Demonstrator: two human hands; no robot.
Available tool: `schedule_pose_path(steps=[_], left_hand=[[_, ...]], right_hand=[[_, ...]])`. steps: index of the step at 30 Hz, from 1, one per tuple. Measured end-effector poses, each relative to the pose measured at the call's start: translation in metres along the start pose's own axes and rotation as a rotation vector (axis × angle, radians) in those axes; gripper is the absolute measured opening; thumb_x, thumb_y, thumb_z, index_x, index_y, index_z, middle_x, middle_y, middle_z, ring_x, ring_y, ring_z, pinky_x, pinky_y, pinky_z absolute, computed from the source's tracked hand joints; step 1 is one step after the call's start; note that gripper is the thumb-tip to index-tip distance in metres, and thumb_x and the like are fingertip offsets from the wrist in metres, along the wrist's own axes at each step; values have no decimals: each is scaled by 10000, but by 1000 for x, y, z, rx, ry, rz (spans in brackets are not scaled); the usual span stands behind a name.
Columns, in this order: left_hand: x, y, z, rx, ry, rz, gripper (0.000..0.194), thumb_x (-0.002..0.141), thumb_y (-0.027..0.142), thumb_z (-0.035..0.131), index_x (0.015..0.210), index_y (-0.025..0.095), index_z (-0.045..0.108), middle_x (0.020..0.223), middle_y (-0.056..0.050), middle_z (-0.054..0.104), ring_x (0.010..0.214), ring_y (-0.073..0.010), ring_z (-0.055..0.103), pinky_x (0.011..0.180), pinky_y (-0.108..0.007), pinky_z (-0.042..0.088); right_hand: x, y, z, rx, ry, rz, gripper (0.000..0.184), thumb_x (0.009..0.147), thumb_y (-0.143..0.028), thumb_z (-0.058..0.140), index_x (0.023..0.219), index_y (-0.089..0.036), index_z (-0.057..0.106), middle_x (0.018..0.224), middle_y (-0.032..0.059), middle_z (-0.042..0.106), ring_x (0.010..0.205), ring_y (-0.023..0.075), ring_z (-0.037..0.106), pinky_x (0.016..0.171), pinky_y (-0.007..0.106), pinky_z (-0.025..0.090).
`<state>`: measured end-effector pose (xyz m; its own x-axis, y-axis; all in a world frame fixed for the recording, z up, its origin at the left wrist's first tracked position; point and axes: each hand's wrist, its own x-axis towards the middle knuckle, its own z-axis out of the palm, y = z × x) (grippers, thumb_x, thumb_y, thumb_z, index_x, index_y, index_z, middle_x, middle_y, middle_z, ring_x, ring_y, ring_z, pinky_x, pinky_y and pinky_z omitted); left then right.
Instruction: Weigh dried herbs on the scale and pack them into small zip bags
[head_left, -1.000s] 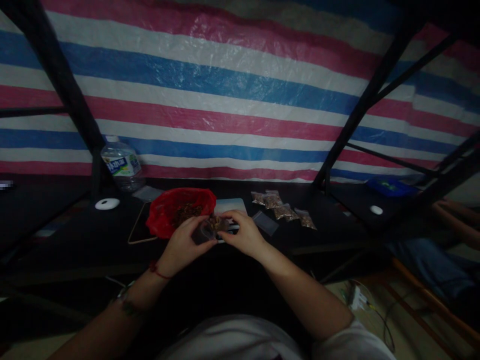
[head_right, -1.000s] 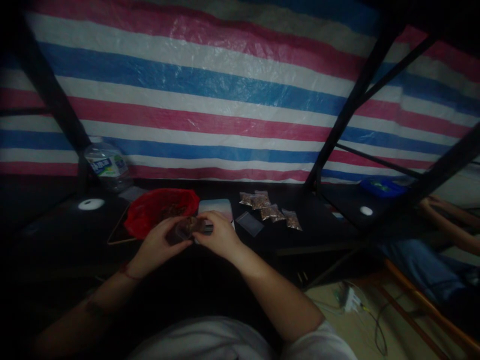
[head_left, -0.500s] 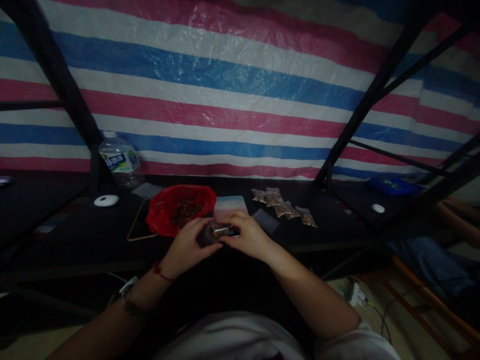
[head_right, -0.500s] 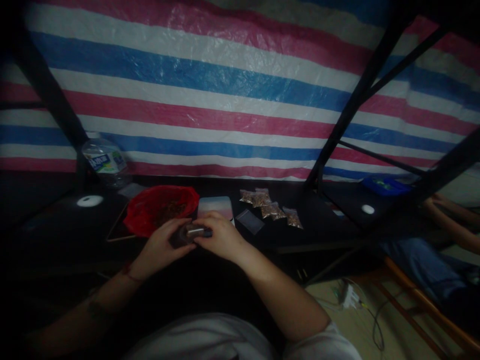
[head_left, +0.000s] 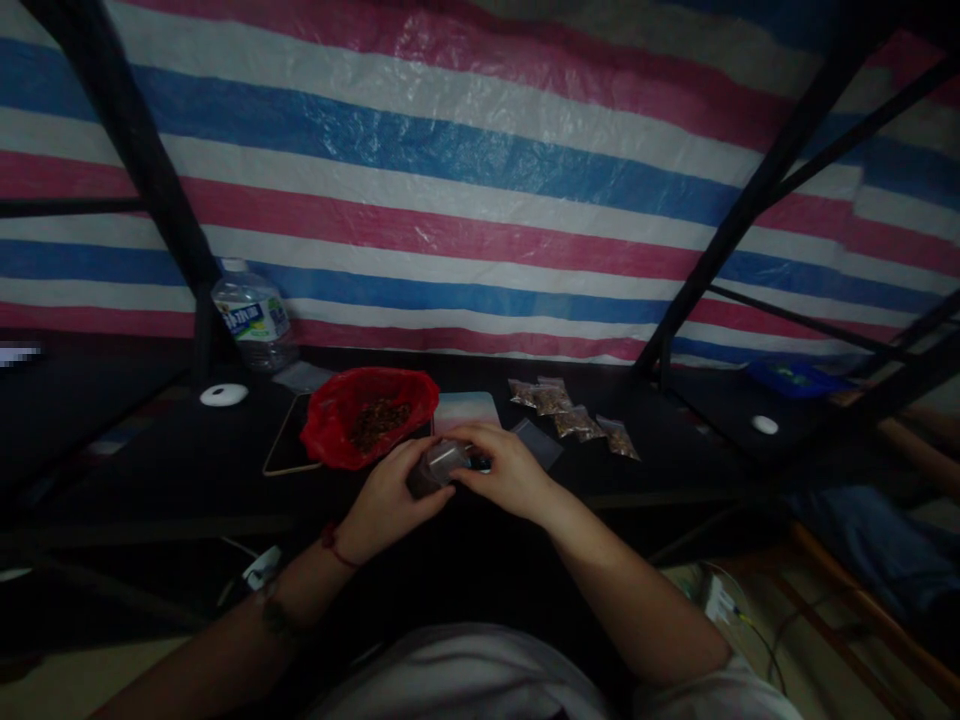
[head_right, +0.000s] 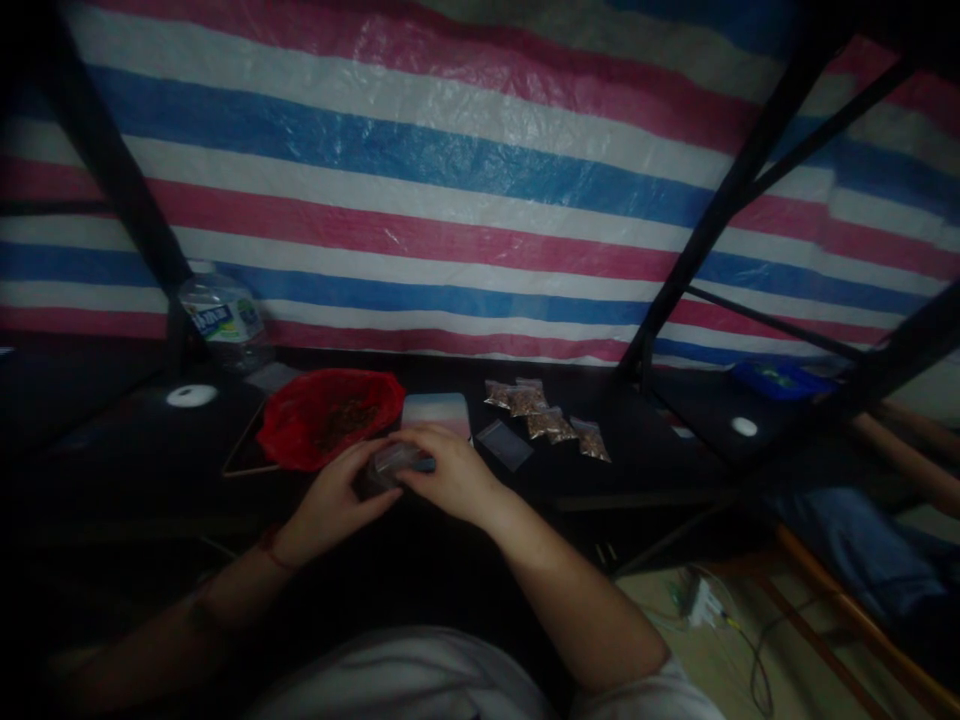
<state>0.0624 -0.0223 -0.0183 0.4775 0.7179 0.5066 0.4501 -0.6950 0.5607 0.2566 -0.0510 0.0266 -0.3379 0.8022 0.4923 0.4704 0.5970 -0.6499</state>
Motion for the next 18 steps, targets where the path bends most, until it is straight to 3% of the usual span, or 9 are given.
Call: schedule_pose_path(steps=[9, 14, 18], left_hand=[[-1, 3, 1, -57, 27, 2, 456, 765, 337, 632, 1169, 143, 545, 1168, -128, 632, 1065, -258, 609, 931, -390, 495], [-1, -2, 0, -138, 58, -27, 421, 793, 308, 585, 1179, 148, 539, 1125, -116, 648, 1016, -238, 627, 906, -385, 502], [3, -6, -14, -183, 89, -63, 400, 805, 317, 573, 1170, 157, 540, 1028, -91, 665, 950, -220, 638, 873, -372, 509]], right_hand=[[1, -8, -10, -16, 27, -153, 382, 811, -143, 639, 1180, -244, 620, 1182, 72, 649, 1137, 189, 574, 993, 372, 446], [0, -3, -7, -28, 12, -45, 478, 769, -104, 628, 1227, -233, 579, 1112, 75, 602, 1016, 171, 583, 877, 333, 509], [2, -2, -2, -12, 39, 37, 455, 724, -90, 625, 1163, -212, 616, 1051, 70, 568, 968, 165, 574, 821, 306, 525]])
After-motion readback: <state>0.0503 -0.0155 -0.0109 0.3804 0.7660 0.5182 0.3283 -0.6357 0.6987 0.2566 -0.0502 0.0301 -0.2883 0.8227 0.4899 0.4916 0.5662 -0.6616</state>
